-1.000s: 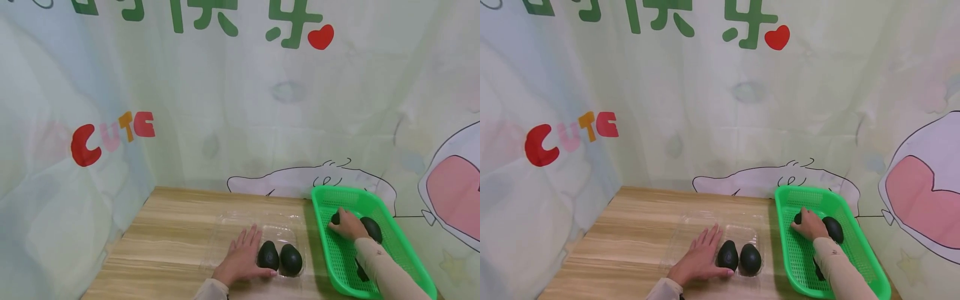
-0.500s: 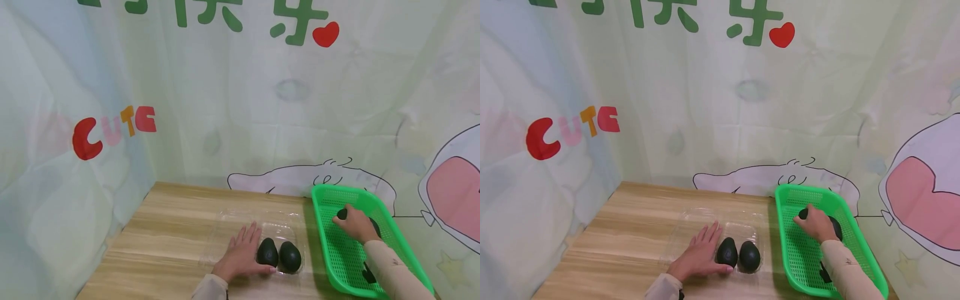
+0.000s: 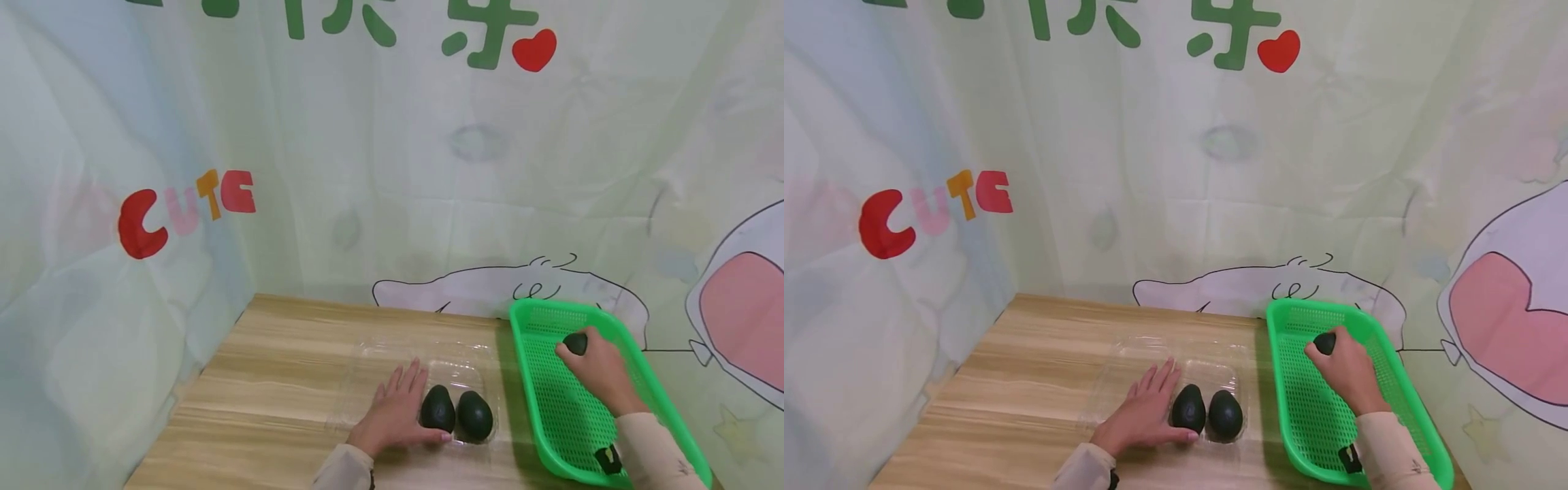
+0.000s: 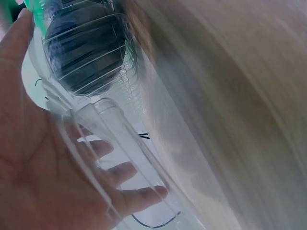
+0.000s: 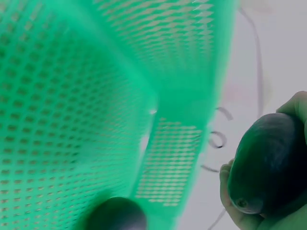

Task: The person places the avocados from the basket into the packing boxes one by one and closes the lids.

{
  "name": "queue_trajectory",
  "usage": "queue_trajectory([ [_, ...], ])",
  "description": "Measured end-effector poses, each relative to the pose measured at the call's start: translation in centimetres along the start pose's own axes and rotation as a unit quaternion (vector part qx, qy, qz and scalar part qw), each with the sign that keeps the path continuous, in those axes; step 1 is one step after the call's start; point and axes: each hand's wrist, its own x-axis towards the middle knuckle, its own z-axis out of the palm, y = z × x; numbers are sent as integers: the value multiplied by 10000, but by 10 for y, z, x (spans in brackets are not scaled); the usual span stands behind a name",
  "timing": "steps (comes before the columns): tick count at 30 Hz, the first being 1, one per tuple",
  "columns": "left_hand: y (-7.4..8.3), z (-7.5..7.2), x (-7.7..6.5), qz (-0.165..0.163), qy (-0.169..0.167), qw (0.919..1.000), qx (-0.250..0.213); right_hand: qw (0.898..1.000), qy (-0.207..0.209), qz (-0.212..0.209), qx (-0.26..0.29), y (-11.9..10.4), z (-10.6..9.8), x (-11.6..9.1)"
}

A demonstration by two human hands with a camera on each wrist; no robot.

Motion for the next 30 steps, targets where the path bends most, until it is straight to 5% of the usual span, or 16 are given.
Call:
queue_trajectory([
  [15, -1, 1, 1, -58, -62, 10000, -9, 9995, 308, 12, 68, -51, -15, -38],
  [30, -1, 1, 3, -36, -12, 10000, -5, 9978, 144, 223, 611, -107, 29, -65],
])
